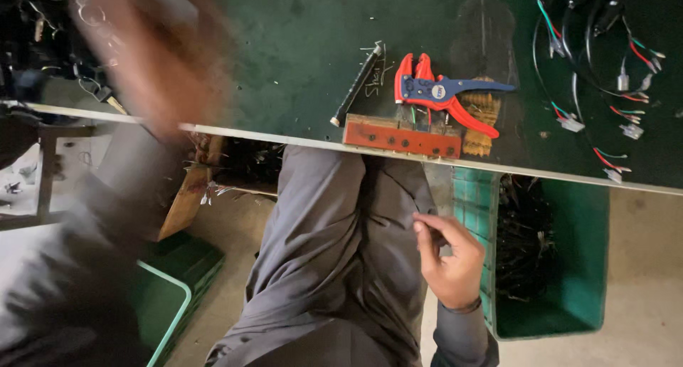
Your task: The person sits on the floor and assembles a wiring harness by inserting colored wires into a white connector and securing a black cylindrical component with a screwdriver. The person repeats this process for multiple harnesses, placing finished units on the table.
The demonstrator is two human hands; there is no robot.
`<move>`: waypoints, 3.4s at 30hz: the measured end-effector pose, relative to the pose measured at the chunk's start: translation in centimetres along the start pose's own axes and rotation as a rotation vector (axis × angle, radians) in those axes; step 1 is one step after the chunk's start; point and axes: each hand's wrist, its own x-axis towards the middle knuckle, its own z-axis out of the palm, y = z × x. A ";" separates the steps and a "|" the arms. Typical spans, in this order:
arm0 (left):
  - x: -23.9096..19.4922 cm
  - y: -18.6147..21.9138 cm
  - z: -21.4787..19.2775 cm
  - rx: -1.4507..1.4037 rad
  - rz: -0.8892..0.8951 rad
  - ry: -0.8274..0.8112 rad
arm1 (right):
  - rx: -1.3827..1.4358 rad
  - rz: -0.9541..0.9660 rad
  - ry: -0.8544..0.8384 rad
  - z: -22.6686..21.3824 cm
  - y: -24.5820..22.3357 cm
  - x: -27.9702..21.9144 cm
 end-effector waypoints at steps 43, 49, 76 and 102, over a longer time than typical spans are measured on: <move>-6.1 20.4 9.3 -1.313 -0.935 -0.114 | 0.315 0.260 -0.093 -1.2 -1.1 -1.5; -6.9 20.2 11.7 -1.448 -0.981 -0.053 | 0.353 0.220 -0.181 -0.6 -0.2 -0.2; -6.1 17.2 16.5 -1.431 -1.295 -0.012 | 0.353 0.038 0.242 5.3 5.7 4.9; -6.0 16.7 17.8 -1.239 -1.170 0.154 | 0.278 0.044 0.117 2.5 1.2 6.1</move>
